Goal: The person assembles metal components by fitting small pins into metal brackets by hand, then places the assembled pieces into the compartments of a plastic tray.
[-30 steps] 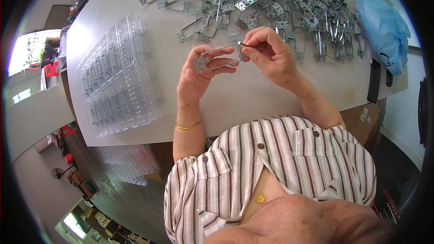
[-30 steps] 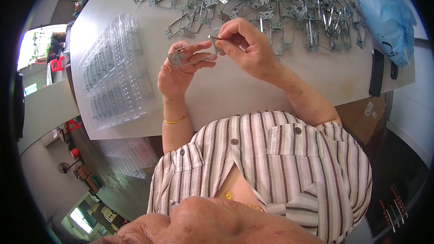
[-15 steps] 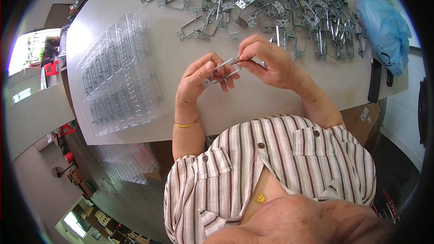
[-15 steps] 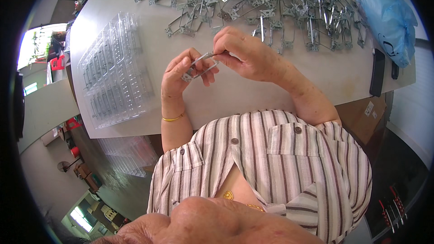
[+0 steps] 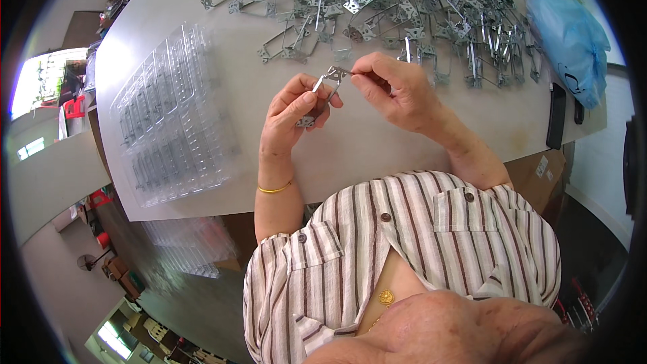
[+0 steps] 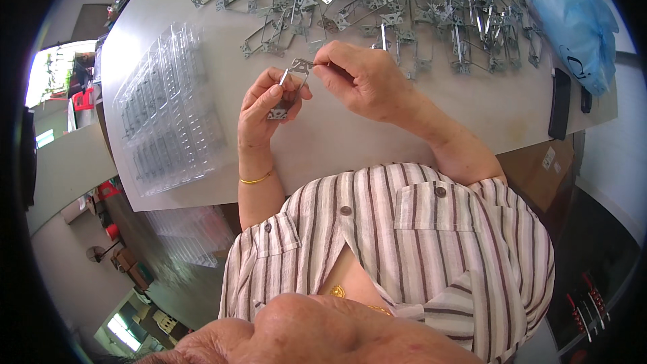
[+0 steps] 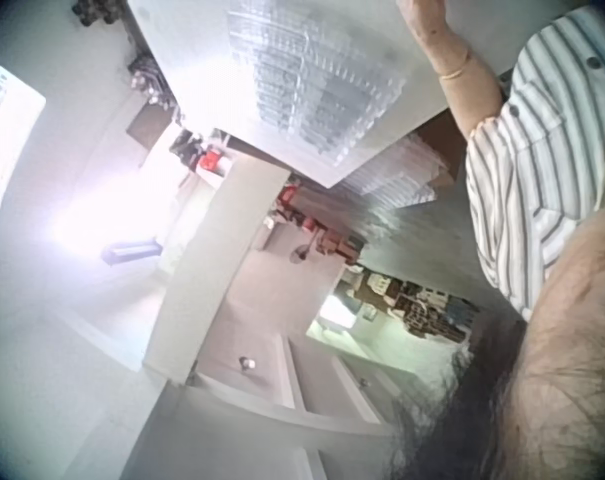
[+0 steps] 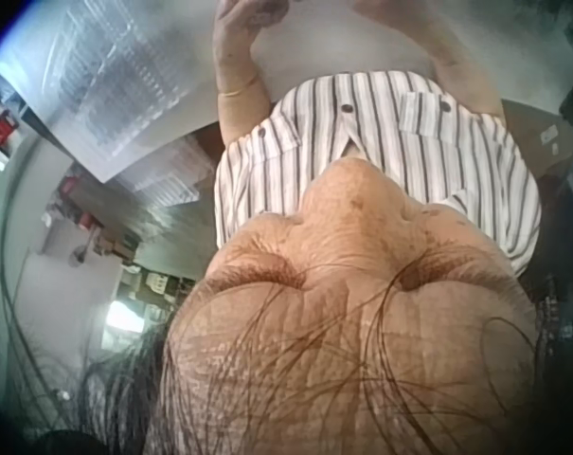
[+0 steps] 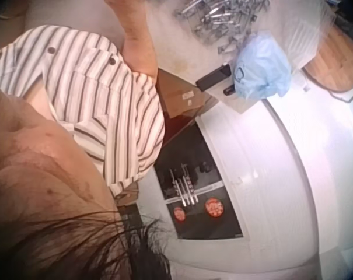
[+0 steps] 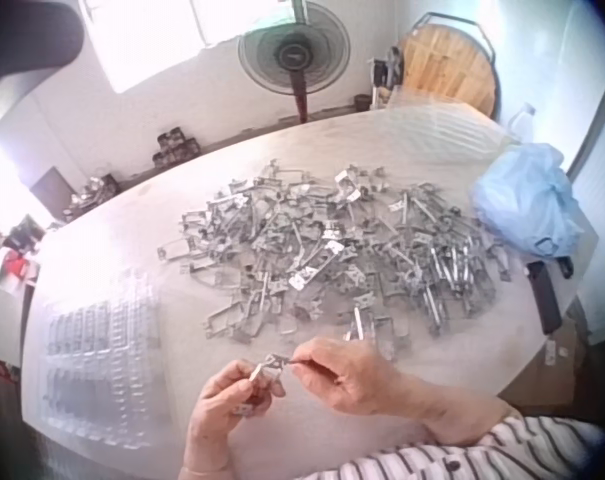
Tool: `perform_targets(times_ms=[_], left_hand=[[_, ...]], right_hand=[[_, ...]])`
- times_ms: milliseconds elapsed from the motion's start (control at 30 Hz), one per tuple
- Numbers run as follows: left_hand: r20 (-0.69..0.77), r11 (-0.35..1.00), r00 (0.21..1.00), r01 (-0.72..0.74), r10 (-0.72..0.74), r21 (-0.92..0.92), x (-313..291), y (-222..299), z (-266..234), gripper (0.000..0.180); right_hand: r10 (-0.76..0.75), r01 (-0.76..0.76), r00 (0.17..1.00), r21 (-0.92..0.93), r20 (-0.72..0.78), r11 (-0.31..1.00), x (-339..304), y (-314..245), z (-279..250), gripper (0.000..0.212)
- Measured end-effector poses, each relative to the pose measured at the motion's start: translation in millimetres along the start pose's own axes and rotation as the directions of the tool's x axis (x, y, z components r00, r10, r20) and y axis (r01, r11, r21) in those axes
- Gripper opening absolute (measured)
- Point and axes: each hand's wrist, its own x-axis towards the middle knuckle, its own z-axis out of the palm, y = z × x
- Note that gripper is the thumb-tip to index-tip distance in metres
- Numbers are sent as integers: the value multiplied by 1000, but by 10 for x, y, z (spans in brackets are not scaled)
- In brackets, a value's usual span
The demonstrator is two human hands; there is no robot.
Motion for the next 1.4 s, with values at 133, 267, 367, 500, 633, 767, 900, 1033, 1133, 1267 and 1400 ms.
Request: perform_targets(times_ms=[133,267,367,500,633,767,900,1033,1133,1267,1400], left_hand=[[-4,1000,1000,4,-3,19,3,14,23,22],[-7,994,1000,-8,8,109,-4,12,29,21],[-32,975,998,-37,45,220,6,1,34,23],[-65,961,998,-5,24,278,-8,34,41,21],[-30,945,998,58,-51,322,-22,79,65,21],[-41,951,997,72,-63,300,-17,87,109,21],[-30,923,996,85,-80,375,-25,86,119,23],[24,865,998,43,-63,500,-12,90,155,24],[84,827,994,5,-63,562,-19,76,130,25],[123,846,989,4,-82,534,12,83,176,26],[106,918,993,13,-59,396,-14,49,138,29]], right_hand=[[-3,3,1000,-44,-4,999,2,-11,11,7],[62,-61,998,-35,11,998,6,-59,14,7],[94,-93,995,-54,28,994,-4,-54,2,9],[206,-210,974,35,91,977,1,-91,-23,14],[306,-347,931,231,196,909,9,-77,-58,20],[396,-524,848,441,353,729,25,-50,-77,23],[411,-589,804,483,430,648,57,-35,-61,23],[448,-644,760,448,472,620,56,-17,-83,23],[467,-644,741,314,482,698,73,-100,-121,23],[390,-464,860,187,328,866,11,-26,-80,24],[477,-517,856,347,199,782,47,-98,-80,23]])
